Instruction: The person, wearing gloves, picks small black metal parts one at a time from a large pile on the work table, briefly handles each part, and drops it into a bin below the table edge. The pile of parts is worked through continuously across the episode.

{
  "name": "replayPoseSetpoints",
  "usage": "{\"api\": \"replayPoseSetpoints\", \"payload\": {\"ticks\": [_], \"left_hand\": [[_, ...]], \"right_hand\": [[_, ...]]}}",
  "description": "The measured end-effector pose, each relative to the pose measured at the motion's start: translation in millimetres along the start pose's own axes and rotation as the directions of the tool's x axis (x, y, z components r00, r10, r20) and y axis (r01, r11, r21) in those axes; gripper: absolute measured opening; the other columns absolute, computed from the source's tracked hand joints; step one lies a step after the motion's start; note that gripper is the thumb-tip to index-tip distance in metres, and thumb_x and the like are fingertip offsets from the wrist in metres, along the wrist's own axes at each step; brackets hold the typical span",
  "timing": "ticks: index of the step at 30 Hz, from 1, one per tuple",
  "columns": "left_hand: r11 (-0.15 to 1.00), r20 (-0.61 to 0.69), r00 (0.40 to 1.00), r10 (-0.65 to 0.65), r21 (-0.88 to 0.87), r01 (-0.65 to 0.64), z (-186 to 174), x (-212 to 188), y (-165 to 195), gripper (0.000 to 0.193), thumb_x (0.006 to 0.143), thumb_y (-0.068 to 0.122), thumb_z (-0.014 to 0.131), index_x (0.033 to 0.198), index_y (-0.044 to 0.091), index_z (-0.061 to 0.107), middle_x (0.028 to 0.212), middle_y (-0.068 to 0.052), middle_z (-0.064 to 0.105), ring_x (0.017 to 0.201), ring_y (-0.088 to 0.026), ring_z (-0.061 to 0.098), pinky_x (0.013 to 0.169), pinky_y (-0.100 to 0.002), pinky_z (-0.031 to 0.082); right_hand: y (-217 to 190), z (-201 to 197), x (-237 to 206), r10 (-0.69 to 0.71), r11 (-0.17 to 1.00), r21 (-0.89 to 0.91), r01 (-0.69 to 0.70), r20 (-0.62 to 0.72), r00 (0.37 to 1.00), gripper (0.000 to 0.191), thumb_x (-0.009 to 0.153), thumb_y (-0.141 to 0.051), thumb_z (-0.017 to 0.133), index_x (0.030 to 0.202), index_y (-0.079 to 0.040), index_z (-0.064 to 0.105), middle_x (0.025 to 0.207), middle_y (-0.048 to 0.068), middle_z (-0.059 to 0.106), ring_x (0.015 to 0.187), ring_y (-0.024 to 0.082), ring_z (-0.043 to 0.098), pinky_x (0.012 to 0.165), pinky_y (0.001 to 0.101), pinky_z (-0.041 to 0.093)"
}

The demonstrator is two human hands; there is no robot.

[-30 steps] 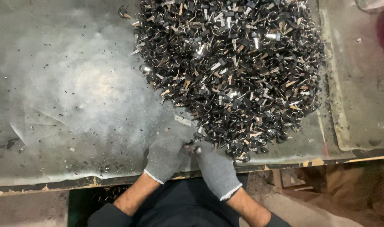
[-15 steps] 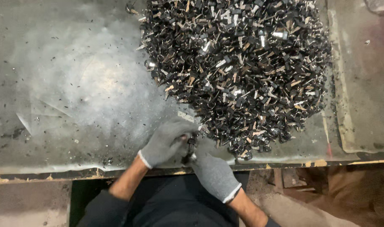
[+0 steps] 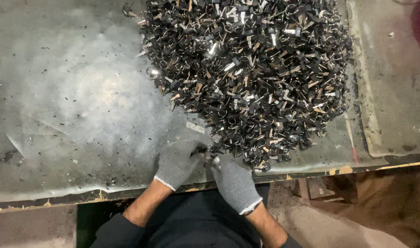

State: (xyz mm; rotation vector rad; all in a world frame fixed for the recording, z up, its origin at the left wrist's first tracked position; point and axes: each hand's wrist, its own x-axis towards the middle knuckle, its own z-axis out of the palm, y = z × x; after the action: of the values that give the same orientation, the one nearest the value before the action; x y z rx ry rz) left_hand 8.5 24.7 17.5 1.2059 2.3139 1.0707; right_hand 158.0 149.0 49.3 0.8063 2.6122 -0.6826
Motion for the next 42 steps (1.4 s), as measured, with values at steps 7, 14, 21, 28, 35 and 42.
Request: {"api": "replayPoseSetpoints", "payload": {"ticks": [7, 14, 21, 28, 35, 42], "left_hand": [[0.981, -0.078, 0.986, 0.148, 0.137, -0.136, 9.1, 3.3, -7.4, 0.032, 0.074, 0.013, 0.072, 0.107, 0.015, 0.074, 0.101, -0.013, 0.074, 0.092, -0.038, 0.07, 0.079, -0.05, 0.055], [0.948, -0.097, 0.957, 0.273, 0.196, -0.251, 17.6, 0.5, -8.0, 0.037, 0.079, 0.006, 0.065, 0.116, 0.008, 0.068, 0.101, -0.018, 0.07, 0.09, -0.038, 0.069, 0.077, -0.05, 0.055], [0.9, -0.047, 0.929, 0.367, 0.271, -0.341, 14.8, 2.8, -8.0, 0.035, 0.079, 0.01, 0.065, 0.113, 0.006, 0.066, 0.102, -0.02, 0.069, 0.094, -0.041, 0.069, 0.08, -0.051, 0.056], [0.994, 0.05, 0.998, 0.028, 0.104, -0.033, 10.6, 5.4, -9.3, 0.022, 0.084, 0.025, 0.074, 0.103, 0.013, 0.073, 0.099, -0.016, 0.072, 0.093, -0.037, 0.07, 0.08, -0.051, 0.055], [0.947, -0.125, 0.965, 0.23, 0.259, -0.192, 18.2, 3.2, -8.5, 0.03, 0.079, 0.01, 0.068, 0.108, 0.014, 0.071, 0.101, -0.014, 0.071, 0.096, -0.038, 0.07, 0.081, -0.05, 0.056], [0.943, -0.165, 0.933, 0.32, 0.147, -0.297, 6.9, 2.8, -0.3, 0.045, 0.071, 0.007, 0.068, 0.114, 0.015, 0.073, 0.103, -0.015, 0.072, 0.097, -0.039, 0.068, 0.083, -0.052, 0.055]], "right_hand": [[-15.6, -7.3, 24.1, -0.144, 0.989, 0.007, 0.145, -0.1, 0.985, 0.027, 0.098, -0.027, 0.061, 0.105, -0.001, 0.056, 0.077, 0.023, 0.072, 0.07, 0.039, 0.073, 0.058, 0.0484, 0.059], [-14.6, 8.9, 22.1, -0.165, 0.957, -0.265, 0.115, -0.175, 0.971, 0.013, 0.09, -0.006, 0.058, 0.102, -0.001, 0.058, 0.08, 0.023, 0.072, 0.073, 0.038, 0.075, 0.058, 0.0469, 0.061], [-16.8, 10.5, 26.5, -0.166, 0.911, -0.408, 0.063, -0.222, 0.961, 0.018, 0.085, -0.01, 0.059, 0.1, -0.001, 0.057, 0.078, 0.025, 0.071, 0.073, 0.04, 0.074, 0.066, 0.0528, 0.059], [7.4, -7.8, 24.2, -0.159, 0.978, 0.128, 0.166, -0.063, 0.985, 0.029, 0.099, -0.024, 0.056, 0.108, 0.002, 0.051, 0.077, 0.027, 0.071, 0.074, 0.044, 0.072, 0.063, 0.053, 0.058], [-15.7, 1.8, 21.0, -0.103, 0.97, -0.235, 0.058, -0.182, 0.978, 0.016, 0.098, -0.018, 0.055, 0.102, -0.003, 0.055, 0.08, 0.021, 0.071, 0.071, 0.041, 0.074, 0.057, 0.0517, 0.059], [-13.8, -3.6, 22.4, -0.118, 0.993, 0.011, 0.12, -0.119, 0.986, 0.025, 0.098, -0.024, 0.057, 0.105, -0.001, 0.053, 0.07, 0.022, 0.071, 0.065, 0.043, 0.071, 0.056, 0.0557, 0.056]]}}
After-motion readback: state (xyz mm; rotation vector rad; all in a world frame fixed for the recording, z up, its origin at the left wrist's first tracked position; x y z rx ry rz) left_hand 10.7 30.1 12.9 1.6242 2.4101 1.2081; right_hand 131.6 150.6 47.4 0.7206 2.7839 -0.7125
